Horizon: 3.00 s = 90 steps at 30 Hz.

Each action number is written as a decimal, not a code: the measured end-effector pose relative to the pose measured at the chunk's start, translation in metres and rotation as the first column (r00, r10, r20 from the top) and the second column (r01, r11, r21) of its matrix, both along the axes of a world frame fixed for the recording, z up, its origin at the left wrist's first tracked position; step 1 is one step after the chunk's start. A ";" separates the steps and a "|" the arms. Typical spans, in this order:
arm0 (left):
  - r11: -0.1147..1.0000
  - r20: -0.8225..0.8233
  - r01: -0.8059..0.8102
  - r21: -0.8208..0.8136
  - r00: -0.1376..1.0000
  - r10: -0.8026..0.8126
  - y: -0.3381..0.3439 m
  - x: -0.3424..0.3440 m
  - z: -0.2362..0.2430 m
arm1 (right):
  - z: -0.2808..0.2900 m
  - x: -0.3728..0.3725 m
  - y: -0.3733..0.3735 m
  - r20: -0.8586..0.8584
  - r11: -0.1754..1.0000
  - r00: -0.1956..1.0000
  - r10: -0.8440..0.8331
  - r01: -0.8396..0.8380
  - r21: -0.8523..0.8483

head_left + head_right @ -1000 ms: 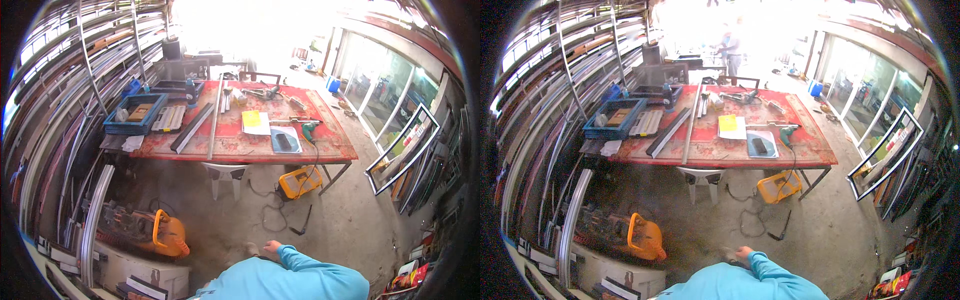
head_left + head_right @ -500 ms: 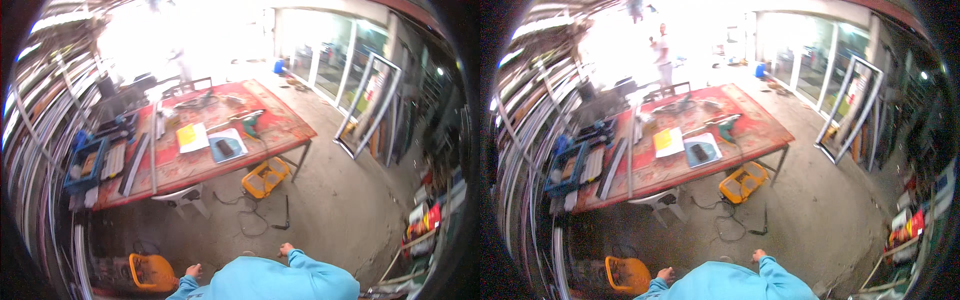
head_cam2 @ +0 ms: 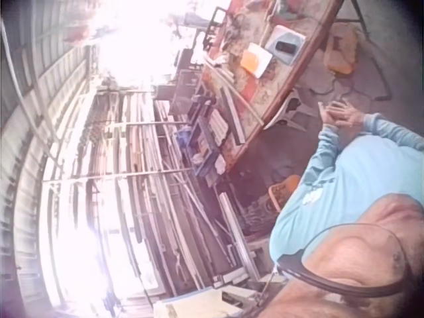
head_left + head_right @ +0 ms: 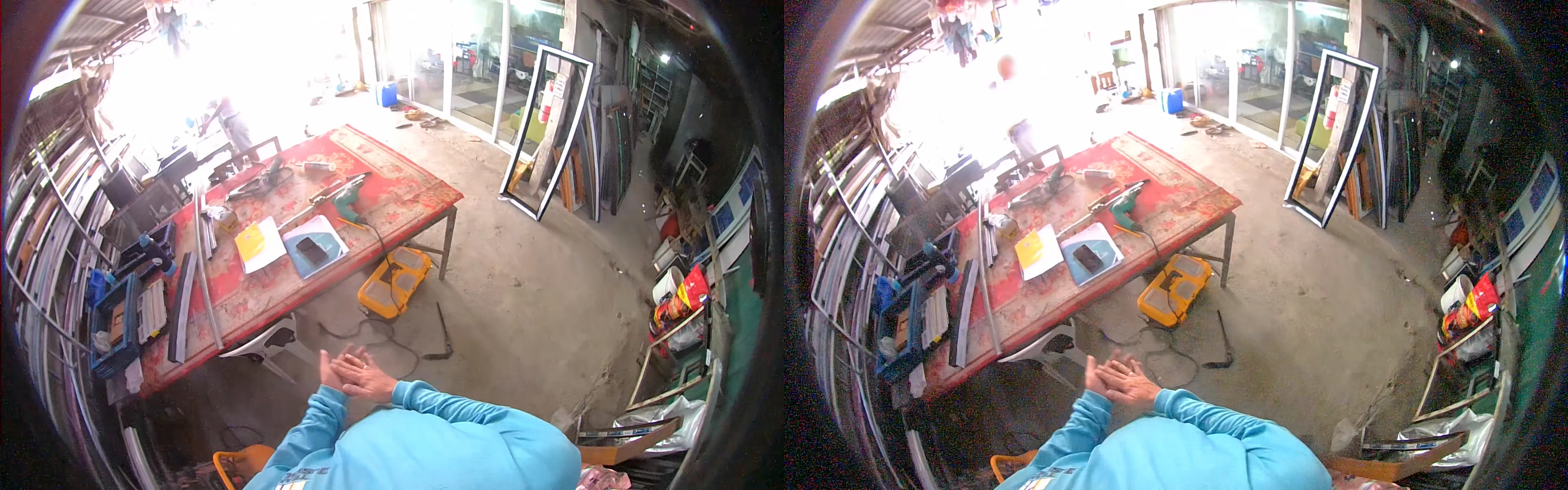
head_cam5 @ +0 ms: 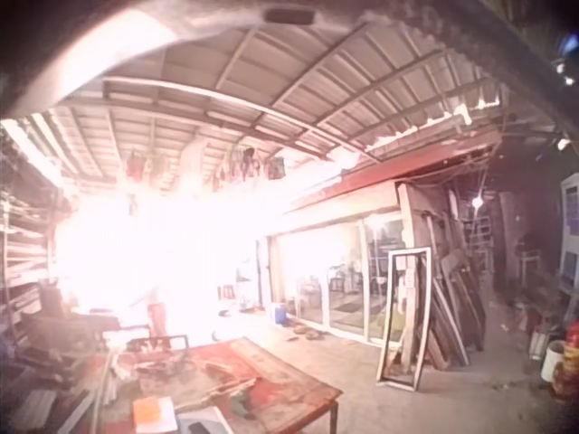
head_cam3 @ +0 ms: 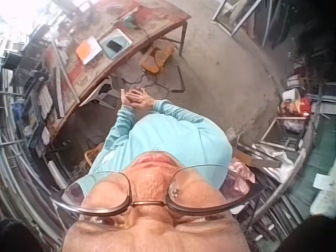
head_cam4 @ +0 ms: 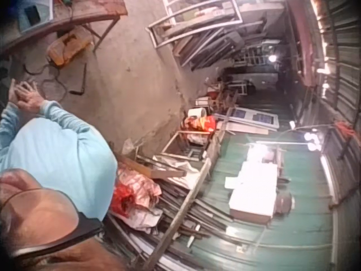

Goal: The person operates a machine to process window frame profiles, fits corner frame pieces together by hand, and walks over to a workbench to pick up a smartphone.

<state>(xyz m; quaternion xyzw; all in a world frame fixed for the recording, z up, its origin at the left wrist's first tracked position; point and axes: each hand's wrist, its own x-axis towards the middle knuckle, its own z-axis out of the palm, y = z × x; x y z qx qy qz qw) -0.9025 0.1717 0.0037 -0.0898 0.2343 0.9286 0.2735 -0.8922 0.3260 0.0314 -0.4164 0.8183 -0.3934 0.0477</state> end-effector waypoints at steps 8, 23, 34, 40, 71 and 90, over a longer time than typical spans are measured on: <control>0.988 -0.371 -0.057 0.144 0.923 0.107 -0.008 0.004 0.149 | -0.139 -0.054 0.038 0.963 0.810 0.258 0.078 0.547 -0.213; 0.919 -0.010 0.090 -0.383 0.995 -0.101 -0.001 0.038 0.055 | 0.046 -0.001 -0.011 0.446 0.971 0.879 0.167 -0.068 -0.230; 0.932 -0.101 -0.195 -0.305 0.980 0.172 -0.013 0.067 0.051 | 0.038 -0.004 -0.016 0.121 0.990 0.982 0.141 -0.140 -0.021; 0.937 -0.044 -0.332 -0.107 0.943 0.329 -0.060 0.091 0.035 | -0.133 -0.050 0.072 0.268 0.775 0.905 -0.331 0.099 0.624; 0.061 0.087 0.073 -0.996 0.958 0.273 -0.127 0.185 -0.091 | -0.242 -0.026 0.132 0.493 0.701 0.544 -0.679 0.283 0.654; -0.187 0.575 0.557 -0.809 0.816 -0.059 -0.135 0.302 -0.224 | -0.273 0.041 0.196 0.468 0.561 0.413 -0.781 0.134 0.817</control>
